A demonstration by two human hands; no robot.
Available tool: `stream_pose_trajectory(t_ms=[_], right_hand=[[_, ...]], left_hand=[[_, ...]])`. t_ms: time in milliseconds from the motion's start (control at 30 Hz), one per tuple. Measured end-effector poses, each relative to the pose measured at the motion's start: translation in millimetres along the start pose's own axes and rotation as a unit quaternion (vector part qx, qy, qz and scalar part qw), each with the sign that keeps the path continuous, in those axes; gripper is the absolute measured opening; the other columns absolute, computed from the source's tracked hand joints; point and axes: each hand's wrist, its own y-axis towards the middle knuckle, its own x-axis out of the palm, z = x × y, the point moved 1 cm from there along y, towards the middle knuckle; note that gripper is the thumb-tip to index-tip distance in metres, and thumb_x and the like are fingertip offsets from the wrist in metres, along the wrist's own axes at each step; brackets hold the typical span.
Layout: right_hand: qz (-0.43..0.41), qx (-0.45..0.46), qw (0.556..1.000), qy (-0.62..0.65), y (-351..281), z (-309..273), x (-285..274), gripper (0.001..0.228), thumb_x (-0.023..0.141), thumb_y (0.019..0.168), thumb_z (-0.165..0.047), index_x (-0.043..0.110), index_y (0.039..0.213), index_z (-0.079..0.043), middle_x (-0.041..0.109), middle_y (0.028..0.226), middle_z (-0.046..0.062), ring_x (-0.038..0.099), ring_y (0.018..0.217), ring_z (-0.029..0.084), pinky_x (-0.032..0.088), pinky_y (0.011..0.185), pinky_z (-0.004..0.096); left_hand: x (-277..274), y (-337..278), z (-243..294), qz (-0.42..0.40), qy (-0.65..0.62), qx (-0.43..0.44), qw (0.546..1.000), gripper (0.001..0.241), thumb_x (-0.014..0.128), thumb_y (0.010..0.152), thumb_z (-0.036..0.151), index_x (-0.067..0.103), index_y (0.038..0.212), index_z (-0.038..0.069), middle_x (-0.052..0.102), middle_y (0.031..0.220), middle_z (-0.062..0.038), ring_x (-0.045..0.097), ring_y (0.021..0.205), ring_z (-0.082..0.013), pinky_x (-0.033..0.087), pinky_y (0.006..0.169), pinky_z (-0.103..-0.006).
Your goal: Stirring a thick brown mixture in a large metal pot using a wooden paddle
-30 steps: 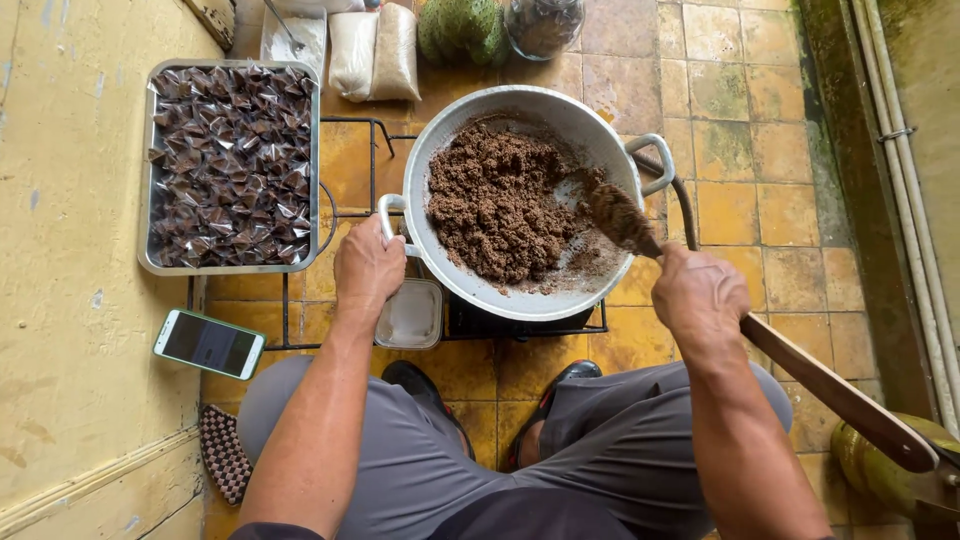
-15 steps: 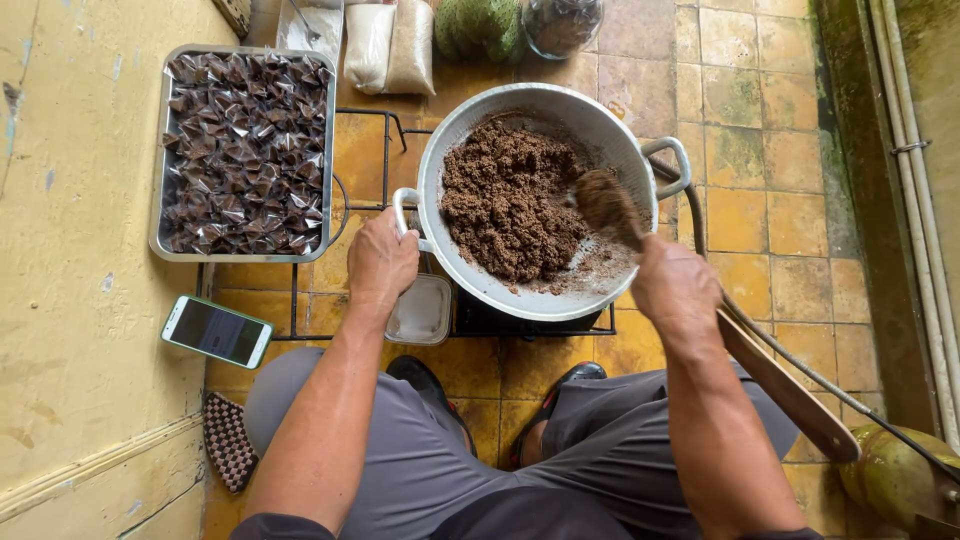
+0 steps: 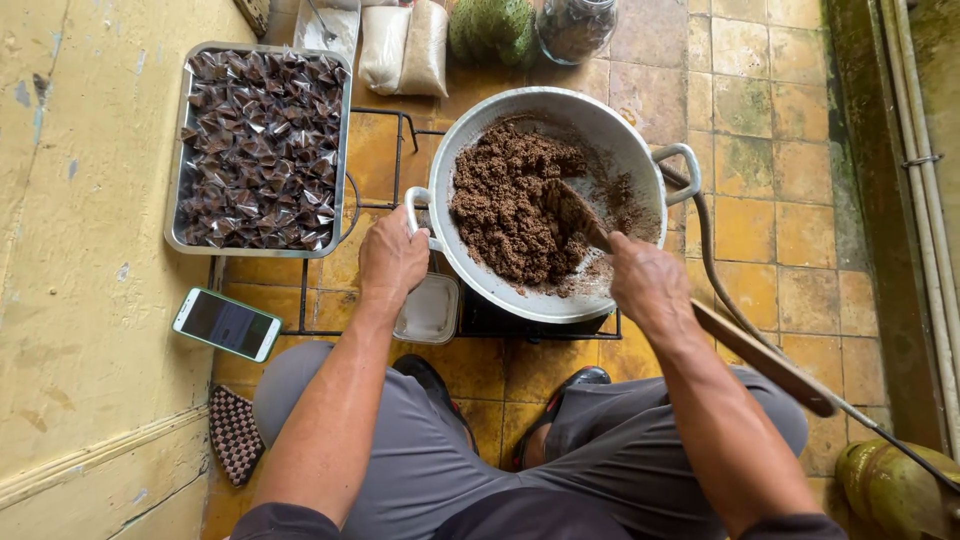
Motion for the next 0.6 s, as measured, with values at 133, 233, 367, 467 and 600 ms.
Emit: stream_pose_trajectory(t_ms=[133,233,367,467,600], right_hand=[[0.044,0.027,0.998,0.028,-33,1,-48,0.027,0.041,0.111,-0.021,0.065,0.121,-0.022,0.072,0.088,0.013,0.075,0.075,0.03,0.062,0.069,0.046],[0.112,-0.043,0.992,0.029,-43,-21,-55,0.026,0.041,0.111,-0.015,0.064,0.121,-0.02,0.073,0.091,0.016,0.074,0.071,0.029,0.063,0.065,0.044],[0.114,-0.116,0.985,0.055,-28,-54,-25,0.027,0.047,0.103,-0.011,0.064,0.121,-0.024,0.072,0.086,0.012,0.074,0.069,0.031,0.062,0.06,0.047],[0.08,-0.096,0.992,0.007,-12,-55,-9,0.024,0.046,0.103,-0.013,0.063,0.118,-0.022,0.071,0.082,0.008,0.073,0.065,0.025,0.063,0.059,0.042],[0.074,-0.063,0.994,-0.041,-5,-32,-6,0.026,0.042,0.109,-0.016,0.065,0.12,-0.022,0.071,0.081,0.005,0.071,0.062,0.018,0.065,0.06,0.039]], left_hand=[[-3,0,1,0.001,0.014,0.006,1.0,0.025,0.066,0.096,0.013,0.066,0.112,-0.006,0.071,0.081,-0.025,0.074,0.078,-0.0367,0.06,0.072,-0.0487],[1,4,-4,0.007,0.0,0.003,1.0,0.021,0.064,0.098,0.011,0.067,0.111,-0.004,0.068,0.076,-0.02,0.07,0.072,-0.0296,0.06,0.071,-0.0439],[0,3,-4,0.008,-0.002,-0.001,1.0,0.014,0.063,0.098,0.011,0.066,0.105,0.0,0.067,0.074,-0.017,0.069,0.07,-0.029,0.059,0.071,-0.0427],[-4,-1,-4,0.011,-0.005,0.005,1.0,0.013,0.065,0.095,0.012,0.066,0.101,0.0,0.067,0.07,-0.016,0.071,0.07,-0.0315,0.059,0.071,-0.0453],[-3,2,-9,0.005,-0.007,0.013,1.0,0.016,0.065,0.091,0.014,0.067,0.098,-0.001,0.069,0.068,-0.018,0.074,0.072,-0.0362,0.058,0.07,-0.0492]])
